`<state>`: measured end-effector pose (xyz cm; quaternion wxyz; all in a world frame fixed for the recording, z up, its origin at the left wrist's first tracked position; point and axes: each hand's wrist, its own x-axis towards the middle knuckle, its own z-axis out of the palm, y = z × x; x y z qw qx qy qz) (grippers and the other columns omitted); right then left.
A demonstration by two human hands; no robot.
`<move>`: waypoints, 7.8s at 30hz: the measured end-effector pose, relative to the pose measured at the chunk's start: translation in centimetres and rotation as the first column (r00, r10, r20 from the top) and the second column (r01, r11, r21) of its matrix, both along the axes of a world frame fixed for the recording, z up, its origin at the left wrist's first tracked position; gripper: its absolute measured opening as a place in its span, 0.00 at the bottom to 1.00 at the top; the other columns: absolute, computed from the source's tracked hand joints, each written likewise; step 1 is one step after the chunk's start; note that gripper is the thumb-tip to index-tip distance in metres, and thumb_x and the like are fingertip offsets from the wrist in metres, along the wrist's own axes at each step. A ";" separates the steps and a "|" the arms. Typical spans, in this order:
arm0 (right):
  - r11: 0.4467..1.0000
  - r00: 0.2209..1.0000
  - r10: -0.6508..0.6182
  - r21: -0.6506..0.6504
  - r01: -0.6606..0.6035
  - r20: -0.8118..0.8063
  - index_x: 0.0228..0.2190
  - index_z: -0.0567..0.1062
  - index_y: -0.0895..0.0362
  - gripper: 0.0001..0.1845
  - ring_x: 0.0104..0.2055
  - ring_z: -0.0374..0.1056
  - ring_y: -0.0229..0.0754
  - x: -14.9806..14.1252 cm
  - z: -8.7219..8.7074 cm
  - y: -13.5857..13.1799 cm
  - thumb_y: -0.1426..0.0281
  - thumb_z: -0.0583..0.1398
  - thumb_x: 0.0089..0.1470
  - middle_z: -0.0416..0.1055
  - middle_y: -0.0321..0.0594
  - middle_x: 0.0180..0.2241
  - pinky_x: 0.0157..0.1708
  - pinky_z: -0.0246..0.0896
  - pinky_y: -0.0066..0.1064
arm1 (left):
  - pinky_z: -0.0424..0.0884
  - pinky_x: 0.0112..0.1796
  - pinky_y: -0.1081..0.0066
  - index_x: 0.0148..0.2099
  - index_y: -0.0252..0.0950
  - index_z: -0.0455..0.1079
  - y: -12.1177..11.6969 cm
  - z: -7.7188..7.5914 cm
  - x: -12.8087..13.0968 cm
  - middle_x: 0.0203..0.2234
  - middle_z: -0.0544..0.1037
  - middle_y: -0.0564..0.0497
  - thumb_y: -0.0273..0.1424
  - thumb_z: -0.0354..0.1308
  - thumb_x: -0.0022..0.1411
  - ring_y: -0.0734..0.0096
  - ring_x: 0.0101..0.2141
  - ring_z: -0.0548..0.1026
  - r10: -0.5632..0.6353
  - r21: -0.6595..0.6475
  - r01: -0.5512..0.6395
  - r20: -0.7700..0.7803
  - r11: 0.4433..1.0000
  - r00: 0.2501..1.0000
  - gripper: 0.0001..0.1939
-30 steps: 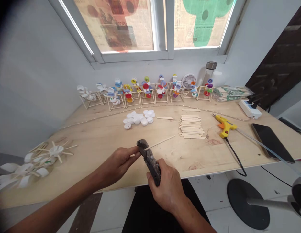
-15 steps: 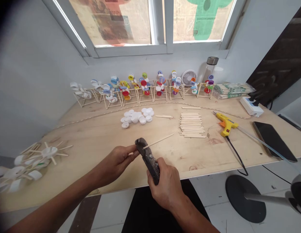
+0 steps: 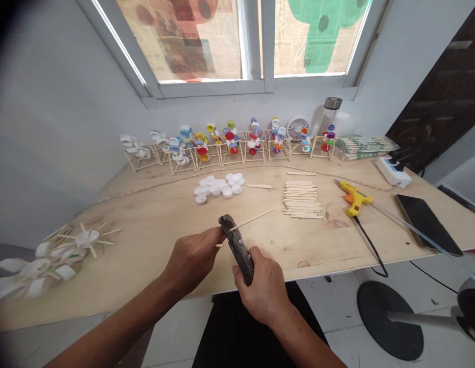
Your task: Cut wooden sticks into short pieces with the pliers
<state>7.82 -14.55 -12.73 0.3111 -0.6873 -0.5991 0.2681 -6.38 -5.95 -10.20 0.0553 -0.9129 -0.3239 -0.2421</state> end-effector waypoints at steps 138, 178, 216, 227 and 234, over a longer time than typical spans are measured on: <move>0.997 0.996 0.070 -0.032 -0.072 -0.059 0.26 0.61 0.54 0.06 0.22 0.59 0.37 0.6 0.4 -0.2 0.66 0.53 0.51 0.61 0.31 0.19 0.24 0.49 0.25 | 0.61 0.23 0.75 0.38 0.35 0.65 -0.3 1.0 -0.1 0.26 0.75 0.51 0.23 0.43 0.58 0.70 0.25 0.72 0.009 -0.293 -0.036 -0.093 0.955 0.996 0.11; 0.998 0.995 0.062 -0.019 -0.064 -0.080 0.25 0.61 0.55 0.08 0.21 0.59 0.36 0.7 0.3 -0.2 0.65 0.55 0.49 0.60 0.30 0.19 0.23 0.48 0.25 | 0.63 0.26 0.75 0.39 0.35 0.65 -0.2 1.1 -0.2 0.28 0.76 0.48 0.24 0.42 0.58 0.71 0.27 0.73 -0.006 -0.335 -0.014 -0.059 0.942 0.998 0.11; 0.994 0.994 0.068 -0.083 -0.075 -0.088 0.26 0.60 0.54 0.08 0.23 0.60 0.37 0.8 0.5 0.0 0.64 0.54 0.51 0.62 0.31 0.20 0.24 0.47 0.26 | 0.64 0.27 0.75 0.40 0.35 0.65 0.0 0.6 -0.2 0.29 0.77 0.49 0.25 0.41 0.60 0.71 0.28 0.74 0.024 -0.281 -0.051 -0.099 0.958 0.995 0.12; 0.991 0.986 0.106 -0.070 -0.115 -0.128 0.31 0.63 0.55 0.07 0.25 0.60 0.37 1.1 0.6 -0.6 0.65 0.54 0.51 0.64 0.32 0.23 0.25 0.49 0.26 | 0.54 0.19 0.79 0.34 0.33 0.66 1.4 3.2 -0.6 0.15 0.58 0.59 0.42 0.44 0.61 0.81 0.17 0.56 -0.004 -0.940 0.246 0.253 0.237 0.968 0.18; 0.994 0.993 0.081 -0.059 -0.086 -0.084 0.28 0.63 0.55 0.06 0.23 0.59 0.37 0.9 0.2 -0.2 0.65 0.54 0.50 0.63 0.32 0.21 0.24 0.49 0.26 | 0.48 0.16 0.80 0.35 0.33 0.64 2.3 3.3 -0.8 0.13 0.49 0.62 0.42 0.44 0.61 0.82 0.15 0.48 -0.013 -0.959 0.271 0.271 0.085 0.963 0.18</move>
